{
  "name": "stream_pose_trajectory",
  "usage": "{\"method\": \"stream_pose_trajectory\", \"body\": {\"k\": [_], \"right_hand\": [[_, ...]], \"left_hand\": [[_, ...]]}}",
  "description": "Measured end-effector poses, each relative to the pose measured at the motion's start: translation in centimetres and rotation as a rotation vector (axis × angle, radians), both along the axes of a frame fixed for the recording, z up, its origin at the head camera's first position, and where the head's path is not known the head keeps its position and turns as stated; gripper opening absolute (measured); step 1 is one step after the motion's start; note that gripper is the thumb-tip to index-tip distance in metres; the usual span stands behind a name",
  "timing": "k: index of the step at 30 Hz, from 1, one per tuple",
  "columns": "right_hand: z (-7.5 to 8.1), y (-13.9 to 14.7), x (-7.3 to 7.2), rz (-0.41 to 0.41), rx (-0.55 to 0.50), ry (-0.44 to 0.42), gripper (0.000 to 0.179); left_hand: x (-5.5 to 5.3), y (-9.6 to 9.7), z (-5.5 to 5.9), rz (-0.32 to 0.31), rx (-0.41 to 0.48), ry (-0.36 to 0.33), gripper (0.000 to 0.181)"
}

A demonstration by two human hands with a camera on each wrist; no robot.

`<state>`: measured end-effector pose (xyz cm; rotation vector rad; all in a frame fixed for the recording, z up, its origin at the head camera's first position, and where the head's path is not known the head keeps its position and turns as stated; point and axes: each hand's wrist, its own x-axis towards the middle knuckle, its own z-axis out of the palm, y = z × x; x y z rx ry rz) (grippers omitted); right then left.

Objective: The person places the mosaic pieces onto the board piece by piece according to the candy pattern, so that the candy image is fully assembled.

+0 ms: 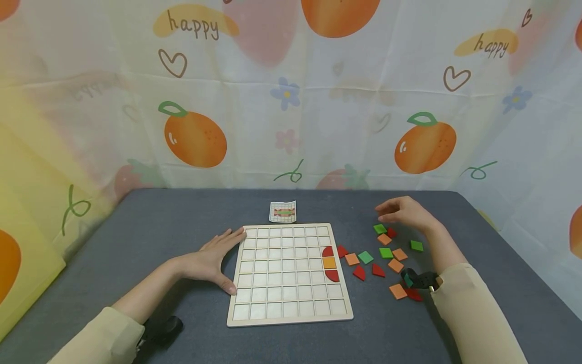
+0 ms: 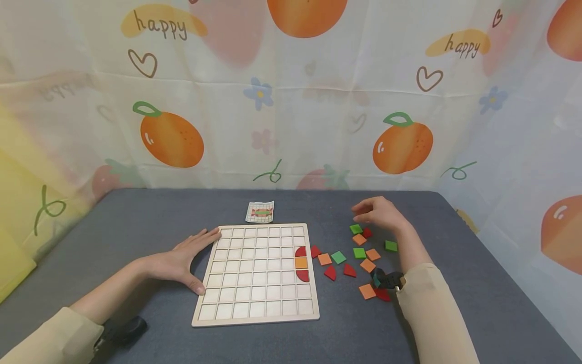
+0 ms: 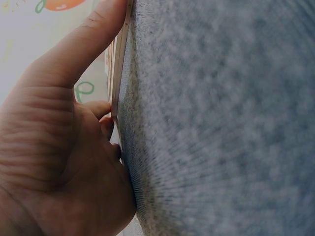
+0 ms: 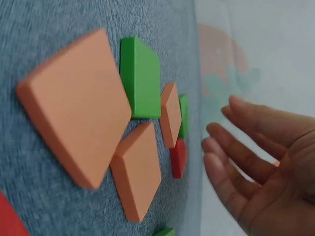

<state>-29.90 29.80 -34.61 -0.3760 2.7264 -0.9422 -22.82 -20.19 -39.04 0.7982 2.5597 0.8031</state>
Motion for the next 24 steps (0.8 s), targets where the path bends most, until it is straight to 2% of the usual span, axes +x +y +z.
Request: {"method": "stream_pose_trajectory", "body": {"k": [6,16,24], "right_hand": [[-0.3,0.9,0.0,-0.002,0.074,-0.042,0.045],[-0.2,2.1,-0.2,0.026,0.058,-0.154,0.045],[-0.3,2.0,-0.1,0.024,0.097,-0.149,0.031]], "left_hand": [[0.0,0.0,0.0,0.004,-0.004,-0.002,0.127],[0.0,-0.1,0.0,0.010,-0.009,-0.007,0.127],[0.0,0.0,-0.1,0.010,-0.007,-0.003,0.127]]}}
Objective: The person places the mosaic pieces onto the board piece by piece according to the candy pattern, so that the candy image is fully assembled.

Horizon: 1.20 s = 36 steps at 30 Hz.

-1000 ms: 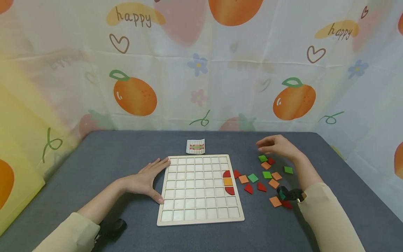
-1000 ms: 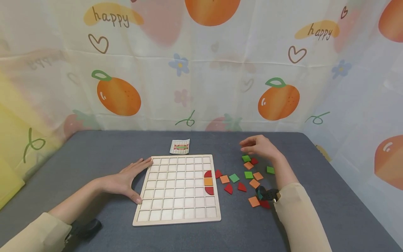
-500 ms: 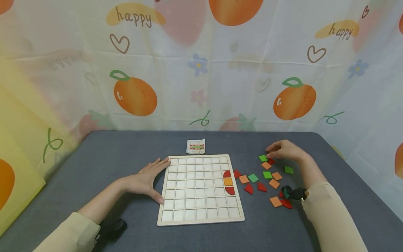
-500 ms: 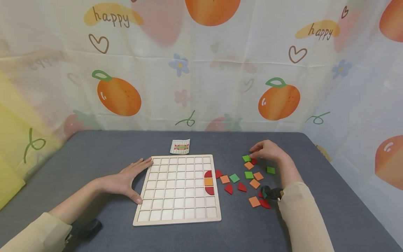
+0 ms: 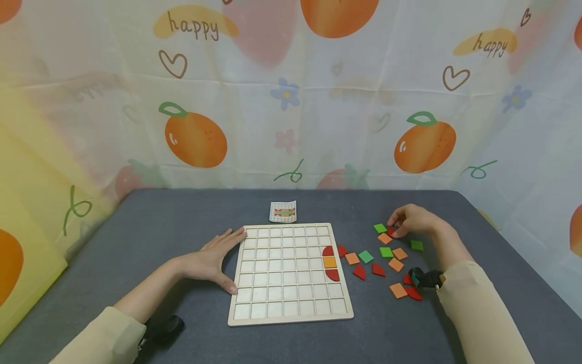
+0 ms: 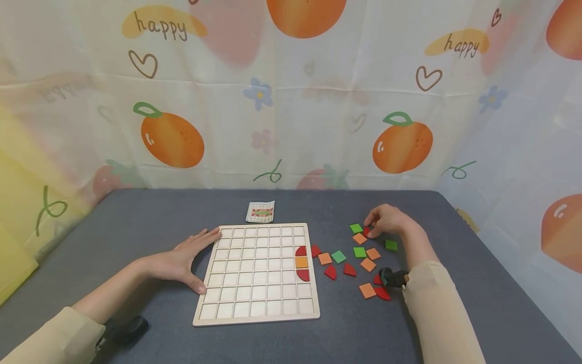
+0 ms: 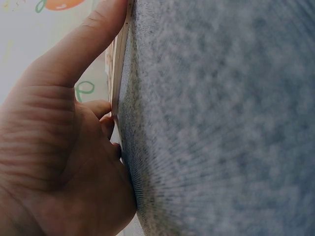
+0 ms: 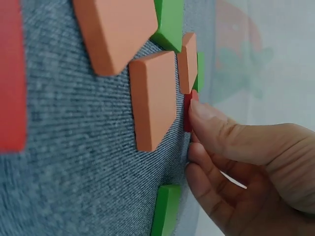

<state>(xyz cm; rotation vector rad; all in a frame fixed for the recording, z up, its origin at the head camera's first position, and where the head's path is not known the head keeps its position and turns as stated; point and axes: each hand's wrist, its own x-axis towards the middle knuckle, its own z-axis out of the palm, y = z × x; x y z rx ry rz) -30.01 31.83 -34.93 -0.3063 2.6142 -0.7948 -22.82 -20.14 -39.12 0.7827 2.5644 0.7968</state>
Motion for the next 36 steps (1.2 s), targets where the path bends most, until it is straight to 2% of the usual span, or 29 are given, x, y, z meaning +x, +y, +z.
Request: {"method": "stream_pose_trajectory", "body": {"k": [9,16,20,25,29,33,36], "right_hand": [[-0.2,0.3,-0.1,0.025,0.025,-0.003,0.027],[-0.1,0.2,-0.1,0.036,0.089,0.041,0.023],[-0.1,0.1,0.0,0.030,0.092,0.052,0.021],[0.2,0.0,0.4,0.009,0.045,0.072,0.022],[0.7,-0.2,0.7,0.004,-0.049,0.114,0.022],[1.1,-0.6,0.8,0.071,-0.159,0.137,0.031],[1.3,-1.1,0.9,0.140,-0.204,0.127,0.034]], "left_hand": [[-0.2,0.0,0.0,0.000,-0.005,-0.002,0.127],[-0.1,-0.1,0.0,0.005,-0.006,0.001,0.128],[-0.1,0.0,0.0,0.004,-0.007,0.002,0.128],[0.0,0.0,-0.1,0.003,-0.005,0.000,0.128],[-0.1,0.0,-0.1,0.004,-0.004,0.003,0.128],[-0.1,0.0,0.0,0.005,-0.005,0.007,0.128],[0.0,0.0,0.0,0.007,-0.006,0.003,0.128]]}}
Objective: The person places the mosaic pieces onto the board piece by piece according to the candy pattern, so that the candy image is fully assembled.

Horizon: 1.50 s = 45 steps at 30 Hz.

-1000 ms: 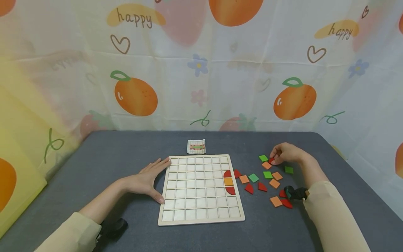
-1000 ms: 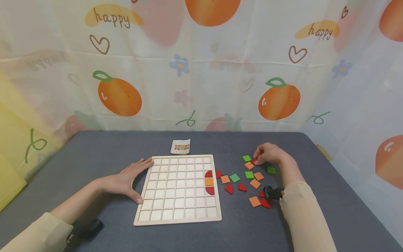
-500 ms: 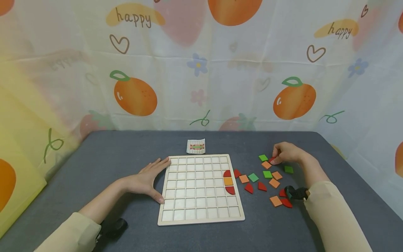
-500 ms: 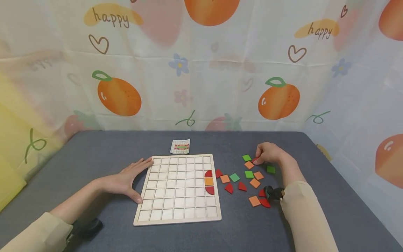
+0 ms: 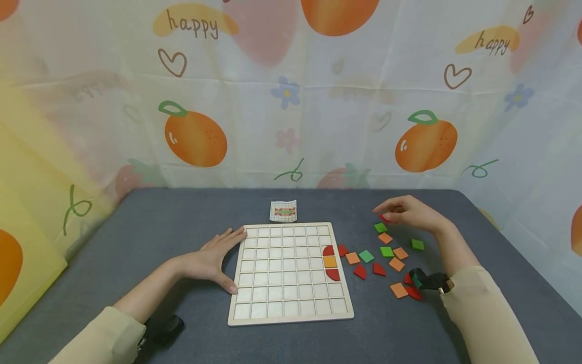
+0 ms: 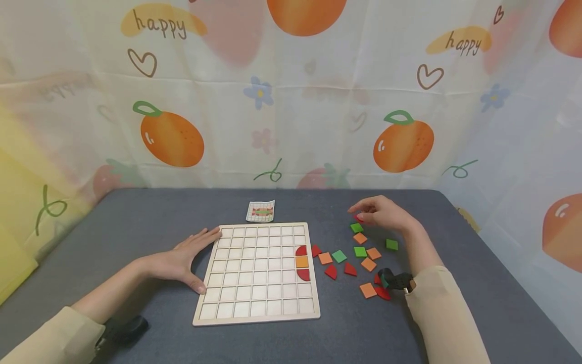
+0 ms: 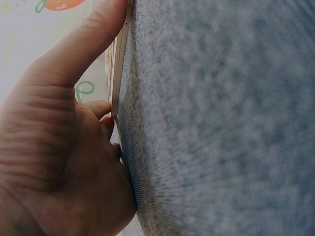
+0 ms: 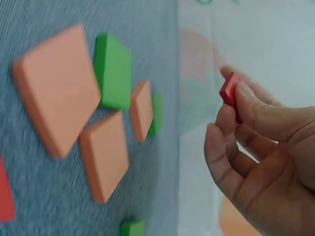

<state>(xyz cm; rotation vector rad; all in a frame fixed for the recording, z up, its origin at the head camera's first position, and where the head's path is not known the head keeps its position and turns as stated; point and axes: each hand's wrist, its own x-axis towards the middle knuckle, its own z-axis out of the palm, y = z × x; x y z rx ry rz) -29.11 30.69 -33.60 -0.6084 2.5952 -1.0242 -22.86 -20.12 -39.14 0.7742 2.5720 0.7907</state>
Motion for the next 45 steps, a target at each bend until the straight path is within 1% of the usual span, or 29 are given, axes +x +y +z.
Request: {"method": "stream_pose_trajectory", "body": {"k": [2,6,12,16,20,23,27,31,38,43,45], "right_hand": [[0.2,-0.6,0.1,0.029,-0.008,-0.008,0.032],[0.6,-2.1,0.4,0.038,-0.018,-0.039,0.028],[0.7,-4.7,1.2,0.059,-0.018,-0.105,0.032],[0.5,-6.6,1.7,0.098,-0.030,-0.131,0.035],[0.3,-7.9,2.0,0.149,-0.057,-0.129,0.033],[0.2,-8.6,2.3,0.174,-0.088,-0.163,0.032],[-0.2,-9.1,2.5,0.182,-0.110,-0.204,0.031],[-0.6,-9.4,2.5,0.196,-0.125,-0.218,0.030],[-1.0,-9.9,2.6,0.243,-0.156,-0.289,0.033],[-1.0,-10.6,2.9,0.310,-0.155,-0.336,0.033],[-1.0,-11.0,3.1,0.348,-0.136,-0.313,0.032]], "left_hand": [[0.0,0.0,0.0,0.003,0.001,-0.003,0.128],[0.1,0.0,0.0,0.008,0.001,-0.004,0.128],[0.0,0.0,0.0,0.002,0.006,0.002,0.128],[0.0,0.0,0.0,-0.003,0.008,0.005,0.128],[0.0,0.0,0.0,-0.003,0.007,0.002,0.128],[0.0,-0.1,0.0,-0.003,0.010,-0.004,0.128],[0.0,-0.1,0.0,-0.002,0.011,-0.009,0.128],[0.0,-0.1,0.0,-0.004,0.011,-0.008,0.127],[0.0,-0.1,-0.1,-0.007,0.013,-0.002,0.127],[0.0,-0.1,-0.1,-0.006,0.014,-0.002,0.127],[0.0,-0.1,0.0,-0.008,0.016,-0.002,0.127]]}}
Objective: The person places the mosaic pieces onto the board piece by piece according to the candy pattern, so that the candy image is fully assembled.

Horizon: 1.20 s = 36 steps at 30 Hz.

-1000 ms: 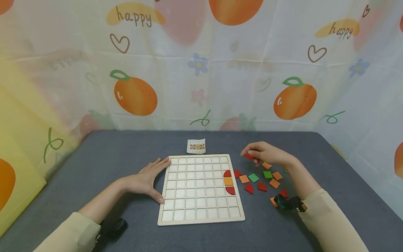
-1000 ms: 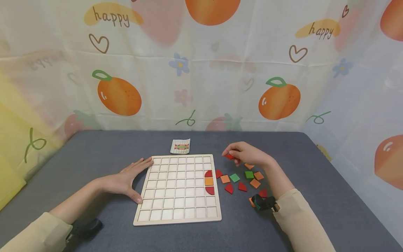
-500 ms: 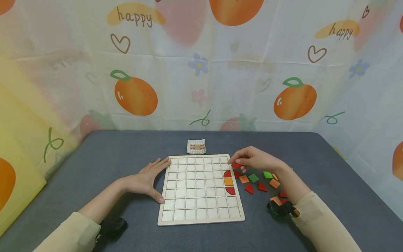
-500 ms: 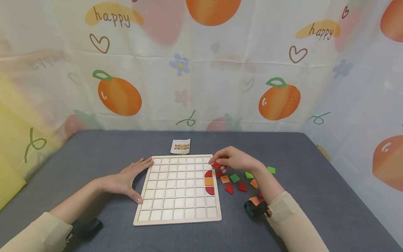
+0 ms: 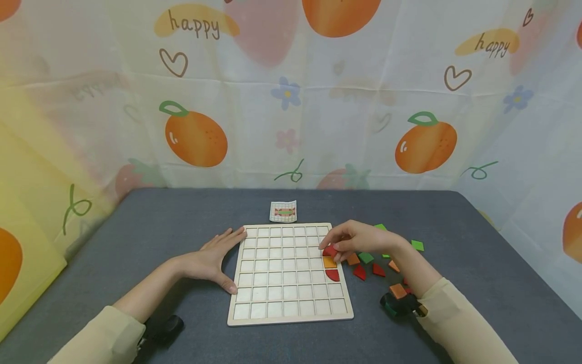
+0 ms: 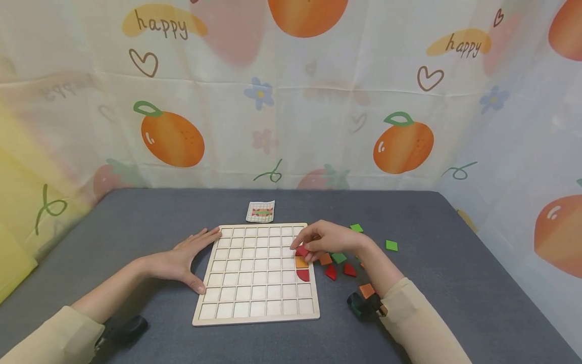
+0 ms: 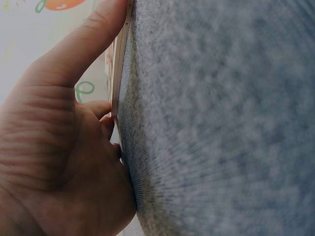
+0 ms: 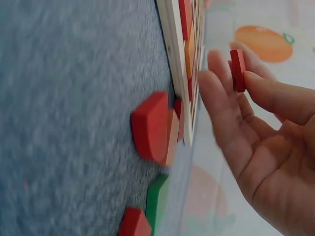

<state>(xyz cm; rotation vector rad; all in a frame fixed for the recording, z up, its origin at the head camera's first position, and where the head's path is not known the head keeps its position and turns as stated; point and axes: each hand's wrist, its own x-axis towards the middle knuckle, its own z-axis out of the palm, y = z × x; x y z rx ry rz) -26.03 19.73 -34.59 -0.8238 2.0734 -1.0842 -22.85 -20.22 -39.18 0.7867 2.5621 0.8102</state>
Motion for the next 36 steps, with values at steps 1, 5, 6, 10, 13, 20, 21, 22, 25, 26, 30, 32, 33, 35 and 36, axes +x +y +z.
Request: {"method": "stream_pose_trajectory", "body": {"k": [1,5,6,10,13,20,21,22,25,26,30,32,33,35,36], "right_hand": [[0.0,-0.2,0.1,0.011,0.007,0.021,0.030],[-0.1,-0.6,0.2,0.024,0.039,0.121,0.024],[-0.1,-0.7,0.2,0.016,0.042,0.136,0.023],[-0.2,-1.0,0.4,-0.030,0.032,0.156,0.019],[-0.2,-1.3,0.5,-0.056,0.021,0.160,0.019],[-0.1,-1.5,0.6,-0.037,0.005,0.172,0.028],[-0.1,-1.6,0.5,-0.026,0.005,0.172,0.029],[-0.1,-1.6,0.5,-0.013,0.001,0.169,0.030],[-0.4,-1.7,0.4,0.010,-0.019,0.134,0.032],[-0.5,-1.7,0.4,0.012,-0.022,0.123,0.032],[-0.7,-2.0,0.5,-0.017,-0.005,0.095,0.024],[-0.7,-2.2,0.7,-0.029,0.020,0.093,0.020],[-0.7,-2.3,0.7,-0.032,0.031,0.094,0.018],[-0.7,-2.5,0.9,-0.031,0.049,0.098,0.015],[-0.6,-2.6,1.0,-0.032,0.059,0.100,0.014]], "left_hand": [[0.0,0.0,0.0,0.000,0.001,0.000,0.127],[0.0,0.0,0.0,0.002,-0.004,0.000,0.127],[0.0,0.0,0.0,0.003,-0.006,-0.001,0.127],[0.0,0.0,0.0,0.003,-0.008,-0.004,0.127],[0.0,0.1,0.0,0.000,-0.005,-0.004,0.127],[0.0,0.1,0.0,-0.002,0.001,-0.001,0.127],[0.0,0.1,0.0,-0.003,0.001,0.001,0.127],[-0.1,0.1,0.0,-0.004,0.003,0.002,0.127],[-0.1,0.1,-0.1,-0.006,0.005,0.008,0.128],[-0.2,0.1,-0.1,-0.007,0.006,0.010,0.128],[-0.1,0.0,-0.2,-0.005,0.004,0.009,0.128],[-0.1,0.0,-0.1,-0.004,0.003,0.008,0.128],[-0.1,0.0,-0.1,-0.004,0.005,0.007,0.128],[-0.1,0.0,-0.1,-0.003,0.006,0.006,0.128],[0.0,0.0,-0.1,-0.003,0.006,0.006,0.128]]}}
